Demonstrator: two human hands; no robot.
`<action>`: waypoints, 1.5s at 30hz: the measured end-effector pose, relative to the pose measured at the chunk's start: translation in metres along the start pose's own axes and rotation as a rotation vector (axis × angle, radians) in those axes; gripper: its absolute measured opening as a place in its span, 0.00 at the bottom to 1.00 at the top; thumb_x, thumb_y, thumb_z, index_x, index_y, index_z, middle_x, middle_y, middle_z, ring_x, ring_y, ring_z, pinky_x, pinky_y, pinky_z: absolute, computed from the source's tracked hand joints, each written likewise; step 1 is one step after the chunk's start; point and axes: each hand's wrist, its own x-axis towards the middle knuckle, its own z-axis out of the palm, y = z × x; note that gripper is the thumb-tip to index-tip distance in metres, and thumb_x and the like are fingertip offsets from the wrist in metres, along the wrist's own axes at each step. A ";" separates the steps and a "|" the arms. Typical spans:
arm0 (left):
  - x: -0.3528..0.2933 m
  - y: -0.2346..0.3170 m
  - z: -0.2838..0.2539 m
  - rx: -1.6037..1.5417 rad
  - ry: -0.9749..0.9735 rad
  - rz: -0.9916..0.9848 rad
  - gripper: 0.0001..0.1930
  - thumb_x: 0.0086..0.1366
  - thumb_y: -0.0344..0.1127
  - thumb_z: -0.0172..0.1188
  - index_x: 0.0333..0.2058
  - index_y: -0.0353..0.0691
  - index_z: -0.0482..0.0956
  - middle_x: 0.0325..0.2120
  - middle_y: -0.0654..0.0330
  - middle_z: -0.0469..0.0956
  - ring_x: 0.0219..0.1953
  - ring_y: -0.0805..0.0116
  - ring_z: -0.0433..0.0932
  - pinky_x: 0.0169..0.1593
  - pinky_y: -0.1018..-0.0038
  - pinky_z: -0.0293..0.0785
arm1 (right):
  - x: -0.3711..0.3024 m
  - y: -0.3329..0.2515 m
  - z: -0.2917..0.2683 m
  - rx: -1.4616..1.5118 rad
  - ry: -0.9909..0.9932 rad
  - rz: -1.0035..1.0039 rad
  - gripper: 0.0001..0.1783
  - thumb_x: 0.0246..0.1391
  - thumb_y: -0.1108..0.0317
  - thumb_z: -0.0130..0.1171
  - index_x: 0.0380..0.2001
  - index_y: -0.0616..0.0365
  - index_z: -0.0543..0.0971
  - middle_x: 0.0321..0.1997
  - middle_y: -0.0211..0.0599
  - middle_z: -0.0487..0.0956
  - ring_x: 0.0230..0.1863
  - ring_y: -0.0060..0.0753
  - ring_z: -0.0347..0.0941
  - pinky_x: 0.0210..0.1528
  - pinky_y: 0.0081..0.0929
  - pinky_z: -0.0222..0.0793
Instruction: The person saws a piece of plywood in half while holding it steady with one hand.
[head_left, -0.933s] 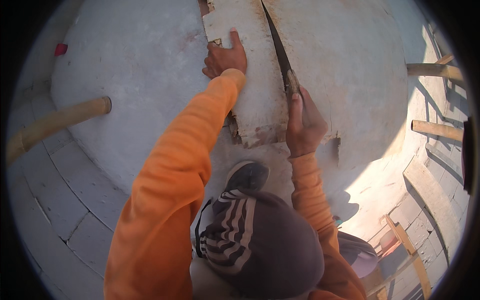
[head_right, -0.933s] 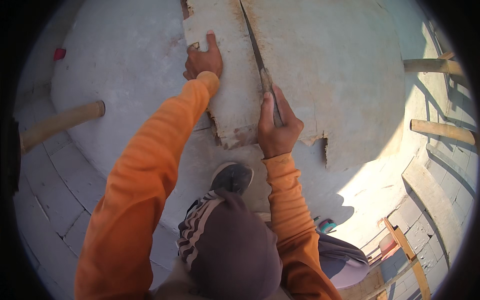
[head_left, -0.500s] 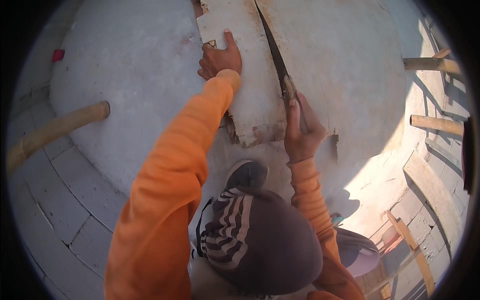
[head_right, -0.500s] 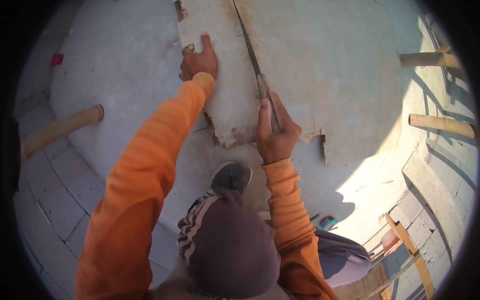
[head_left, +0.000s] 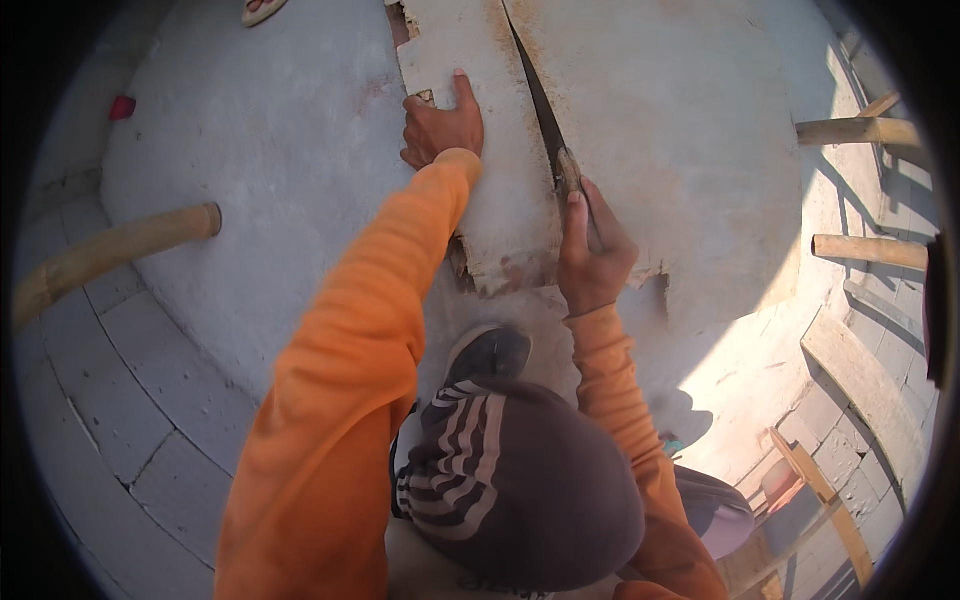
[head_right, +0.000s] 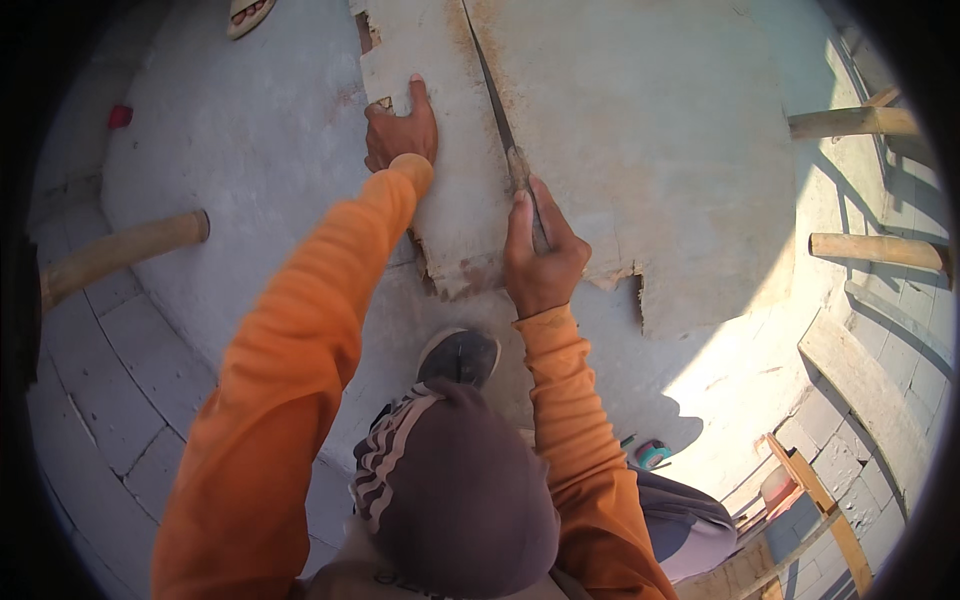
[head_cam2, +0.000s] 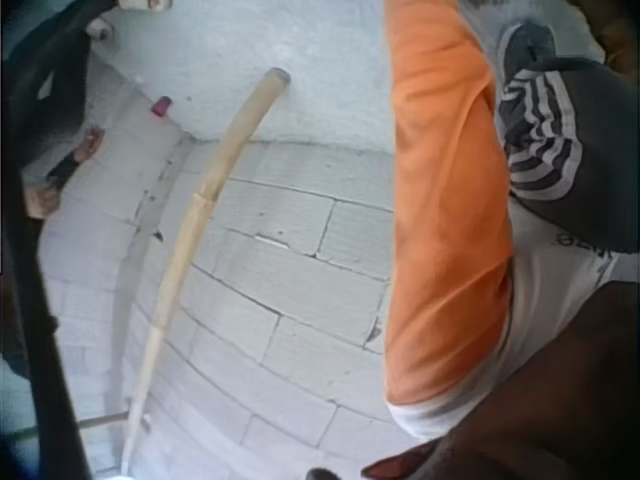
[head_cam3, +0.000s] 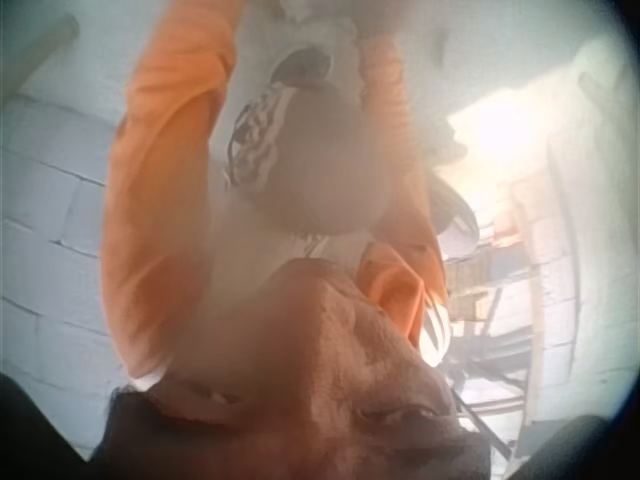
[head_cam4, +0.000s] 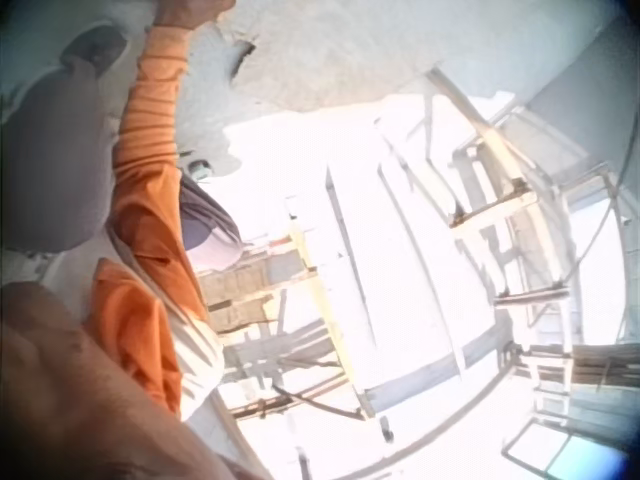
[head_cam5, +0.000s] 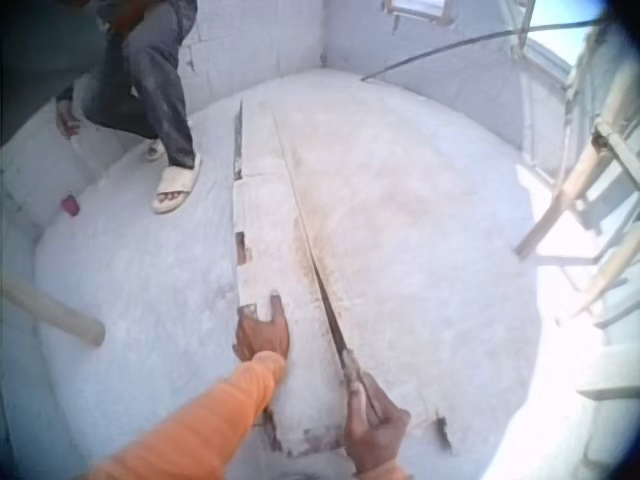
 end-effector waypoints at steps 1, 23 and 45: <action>-0.001 0.005 0.000 -0.007 -0.020 0.005 0.43 0.62 0.71 0.60 0.55 0.32 0.73 0.51 0.46 0.82 0.58 0.45 0.78 0.66 0.50 0.62 | 0.001 0.001 0.001 -0.008 0.013 -0.039 0.17 0.64 0.69 0.65 0.52 0.70 0.84 0.42 0.54 0.88 0.43 0.28 0.86 0.47 0.24 0.78; 0.002 -0.003 -0.011 -0.002 -0.076 -0.002 0.46 0.56 0.72 0.67 0.55 0.33 0.72 0.52 0.45 0.80 0.56 0.45 0.79 0.62 0.52 0.69 | -0.130 -0.021 -0.109 -0.194 -0.075 0.088 0.18 0.64 0.77 0.59 0.55 0.73 0.81 0.44 0.60 0.87 0.43 0.35 0.88 0.46 0.25 0.80; -0.009 0.007 0.004 -0.038 -0.106 -0.005 0.48 0.55 0.72 0.68 0.56 0.33 0.71 0.52 0.44 0.80 0.57 0.45 0.79 0.60 0.52 0.73 | -0.013 -0.014 -0.038 -0.103 -0.044 0.005 0.17 0.63 0.71 0.65 0.53 0.67 0.84 0.36 0.49 0.89 0.33 0.21 0.83 0.40 0.20 0.78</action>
